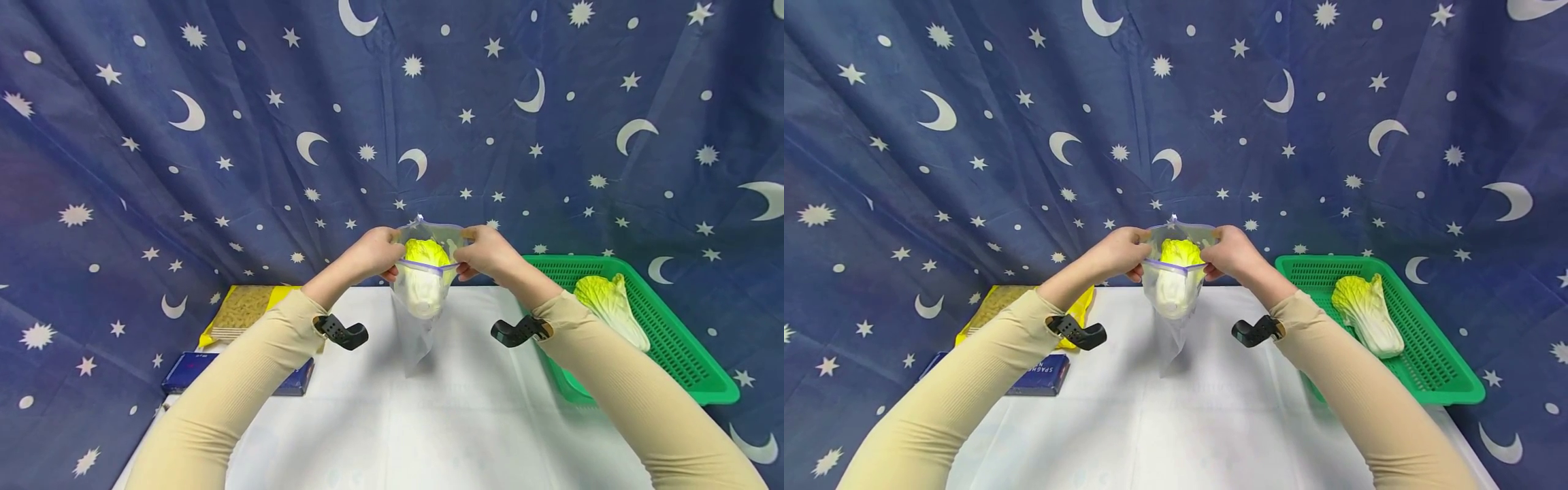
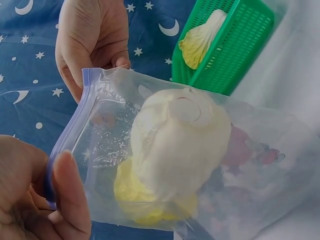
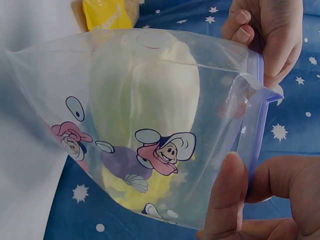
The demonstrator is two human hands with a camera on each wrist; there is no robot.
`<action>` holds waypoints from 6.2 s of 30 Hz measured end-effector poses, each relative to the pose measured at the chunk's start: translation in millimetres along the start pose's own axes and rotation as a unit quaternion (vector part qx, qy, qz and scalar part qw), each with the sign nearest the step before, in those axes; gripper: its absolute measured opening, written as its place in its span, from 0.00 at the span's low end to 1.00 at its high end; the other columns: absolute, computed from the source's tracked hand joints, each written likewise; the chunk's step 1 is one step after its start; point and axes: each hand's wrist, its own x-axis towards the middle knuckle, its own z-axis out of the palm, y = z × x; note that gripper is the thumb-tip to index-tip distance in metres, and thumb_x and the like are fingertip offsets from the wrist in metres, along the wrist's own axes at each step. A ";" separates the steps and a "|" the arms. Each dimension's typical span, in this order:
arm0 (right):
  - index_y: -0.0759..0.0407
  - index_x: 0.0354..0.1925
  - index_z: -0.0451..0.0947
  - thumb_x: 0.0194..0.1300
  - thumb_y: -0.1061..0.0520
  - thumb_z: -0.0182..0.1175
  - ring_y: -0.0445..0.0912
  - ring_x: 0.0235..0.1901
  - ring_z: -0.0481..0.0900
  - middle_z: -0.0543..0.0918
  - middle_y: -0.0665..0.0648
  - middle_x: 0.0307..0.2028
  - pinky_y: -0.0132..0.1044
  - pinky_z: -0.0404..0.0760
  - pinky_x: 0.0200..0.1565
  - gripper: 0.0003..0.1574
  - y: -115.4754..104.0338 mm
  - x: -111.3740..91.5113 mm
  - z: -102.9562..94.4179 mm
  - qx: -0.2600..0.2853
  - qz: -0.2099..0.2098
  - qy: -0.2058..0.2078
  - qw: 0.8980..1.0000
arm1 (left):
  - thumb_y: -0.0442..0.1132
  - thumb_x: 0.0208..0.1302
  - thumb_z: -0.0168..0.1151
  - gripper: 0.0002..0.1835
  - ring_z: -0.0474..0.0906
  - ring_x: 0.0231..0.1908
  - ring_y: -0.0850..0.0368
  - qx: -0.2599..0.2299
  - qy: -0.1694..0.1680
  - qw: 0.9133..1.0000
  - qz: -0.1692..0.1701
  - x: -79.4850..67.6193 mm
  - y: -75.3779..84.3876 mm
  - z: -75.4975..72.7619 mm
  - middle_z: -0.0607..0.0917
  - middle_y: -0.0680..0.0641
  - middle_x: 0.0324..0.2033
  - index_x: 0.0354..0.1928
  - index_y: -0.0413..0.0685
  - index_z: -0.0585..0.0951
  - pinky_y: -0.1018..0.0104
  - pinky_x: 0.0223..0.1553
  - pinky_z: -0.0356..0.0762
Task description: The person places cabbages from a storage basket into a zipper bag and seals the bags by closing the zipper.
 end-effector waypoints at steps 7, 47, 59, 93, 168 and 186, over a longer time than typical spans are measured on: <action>0.71 0.79 0.46 0.70 0.64 0.56 0.46 0.25 0.82 0.77 0.73 0.56 0.37 0.88 0.34 0.47 -0.4 -0.5 -1.4 0.003 0.002 -0.009 1.000 | 0.34 0.74 0.47 0.32 0.74 0.18 0.60 -0.038 -0.010 0.999 0.004 -0.2 0.1 -1.3 0.73 0.35 0.65 0.77 0.33 0.58 0.70 0.25 0.82; 0.71 0.79 0.46 0.69 0.64 0.55 0.44 0.24 0.82 0.75 0.72 0.61 0.36 0.88 0.35 0.47 -9.3 -2.3 -5.4 -0.002 0.009 -0.032 0.999 | 0.34 0.72 0.48 0.33 0.74 0.18 0.60 -0.053 -0.004 0.998 0.014 -0.7 -6.9 -4.3 0.67 0.37 0.73 0.78 0.34 0.58 0.69 0.26 0.83; 0.71 0.78 0.49 0.74 0.58 0.55 0.46 0.30 0.85 0.72 0.71 0.67 0.43 0.89 0.41 0.44 -1.1 0.5 1.5 0.003 -0.002 -0.012 1.000 | 0.33 0.73 0.46 0.33 0.74 0.19 0.59 -0.060 -0.014 0.998 0.006 -3.2 -8.3 -3.4 0.67 0.39 0.73 0.78 0.36 0.57 0.67 0.28 0.84; 0.71 0.77 0.55 0.70 0.65 0.53 0.52 0.38 0.85 0.63 0.71 0.73 0.42 0.89 0.39 0.41 11.6 5.7 11.5 -0.002 -0.033 -0.021 0.999 | 0.32 0.74 0.44 0.32 0.74 0.18 0.57 -0.081 -0.025 0.996 0.002 -6.4 -30.2 -2.8 0.76 0.43 0.25 0.79 0.38 0.57 0.55 0.37 0.88; 0.71 0.79 0.46 0.75 0.59 0.57 0.67 0.61 0.76 0.55 0.75 0.75 0.49 0.84 0.54 0.46 116.0 -7.4 -18.6 0.078 -0.021 -0.060 0.995 | 0.31 0.66 0.59 0.35 0.87 0.26 0.57 -0.032 -0.012 0.996 0.078 -12.6 -53.7 33.9 0.56 0.43 0.79 0.75 0.33 0.65 0.69 0.36 0.86; 0.75 0.78 0.40 0.80 0.51 0.51 0.74 0.71 0.56 0.48 0.83 0.74 0.62 0.72 0.64 0.47 184.2 -32.7 -106.1 -0.033 0.014 0.038 0.999 | 0.31 0.66 0.62 0.36 0.86 0.26 0.57 -0.056 -0.005 0.995 0.083 -15.2 -64.1 38.8 0.57 0.47 0.79 0.75 0.35 0.65 0.63 0.37 0.87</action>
